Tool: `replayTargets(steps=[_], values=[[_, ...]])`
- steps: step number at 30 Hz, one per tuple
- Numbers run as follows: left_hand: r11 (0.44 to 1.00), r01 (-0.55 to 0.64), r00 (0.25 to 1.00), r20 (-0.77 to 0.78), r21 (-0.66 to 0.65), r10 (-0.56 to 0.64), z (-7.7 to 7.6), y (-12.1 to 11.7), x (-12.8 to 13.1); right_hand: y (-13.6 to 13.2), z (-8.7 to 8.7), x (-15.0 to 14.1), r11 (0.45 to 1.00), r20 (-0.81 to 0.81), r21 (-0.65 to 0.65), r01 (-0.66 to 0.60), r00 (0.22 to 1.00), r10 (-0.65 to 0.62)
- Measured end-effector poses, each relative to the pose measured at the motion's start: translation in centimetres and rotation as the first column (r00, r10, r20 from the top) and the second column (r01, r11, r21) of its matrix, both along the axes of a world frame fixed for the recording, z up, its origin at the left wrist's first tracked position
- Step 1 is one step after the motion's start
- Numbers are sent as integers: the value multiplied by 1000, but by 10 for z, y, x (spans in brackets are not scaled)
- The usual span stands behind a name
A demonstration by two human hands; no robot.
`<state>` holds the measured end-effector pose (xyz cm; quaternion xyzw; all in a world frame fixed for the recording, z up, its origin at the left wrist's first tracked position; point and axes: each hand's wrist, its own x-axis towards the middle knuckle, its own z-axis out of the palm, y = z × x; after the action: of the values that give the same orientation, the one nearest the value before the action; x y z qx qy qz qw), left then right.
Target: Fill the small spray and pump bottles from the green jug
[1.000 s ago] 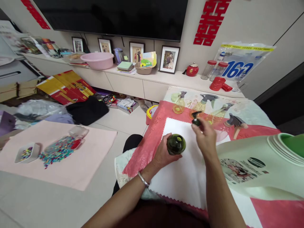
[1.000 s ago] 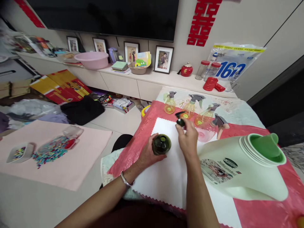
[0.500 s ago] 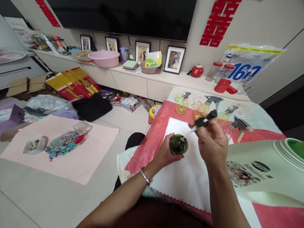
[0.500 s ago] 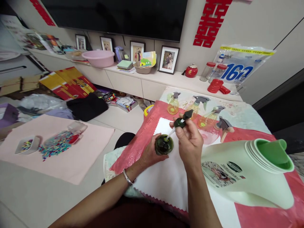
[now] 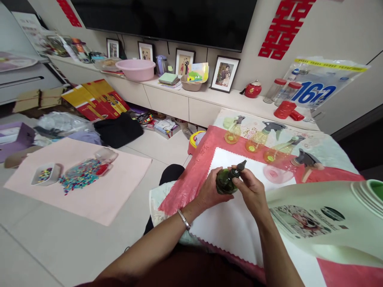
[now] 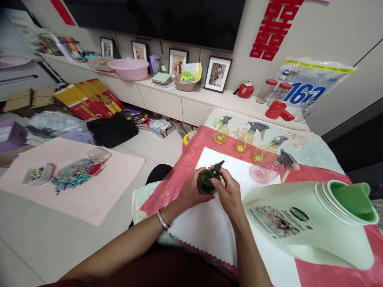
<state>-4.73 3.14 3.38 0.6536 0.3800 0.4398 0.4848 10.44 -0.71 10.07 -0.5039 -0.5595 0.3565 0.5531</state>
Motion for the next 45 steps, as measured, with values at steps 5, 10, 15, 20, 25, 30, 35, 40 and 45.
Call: replayTargets(steps=[5, 10, 15, 20, 25, 30, 35, 40, 45], values=[[999, -8, 1000, -6, 38, 9, -4, 0, 1, -2, -7, 0, 1000, 44, -2, 0, 999, 0], [998, 0, 1000, -16, 55, 1, -8, 0, 1, -2, -5, 1, 999, 76, 18, 35, 996, -36], [994, -25, 1000, -13, 103, 27, -14, 0, 4, -2, -17, -3, 989, 60, 23, 144, 988, -146], [998, -10, 1000, -23, 60, 12, -10, 0, 3, -8, -18, -6, 999, -72, -30, 38, 997, -40], [996, -1, 1000, -12, 86, 2, -11, 0, 3, -5, -18, -8, 993, -130, -25, 116, 984, -118], [999, -4, 1000, -17, 37, 5, -7, -1, 2, -2, -9, -8, 996, -122, -29, 87, 989, -89], [1000, 25, 1000, -11, 14, -24, -4, 0, 1, -2, -11, -7, 996, -119, -49, 78, 989, -83], [999, -2, 1000, -22, 48, 3, -9, -1, 3, 3, -20, -11, 973, -85, -23, 228, 970, -229], [1000, -1, 1000, -23, 22, 2, -5, -1, 2, -2, -9, -9, 997, -90, -54, 62, 994, -67]])
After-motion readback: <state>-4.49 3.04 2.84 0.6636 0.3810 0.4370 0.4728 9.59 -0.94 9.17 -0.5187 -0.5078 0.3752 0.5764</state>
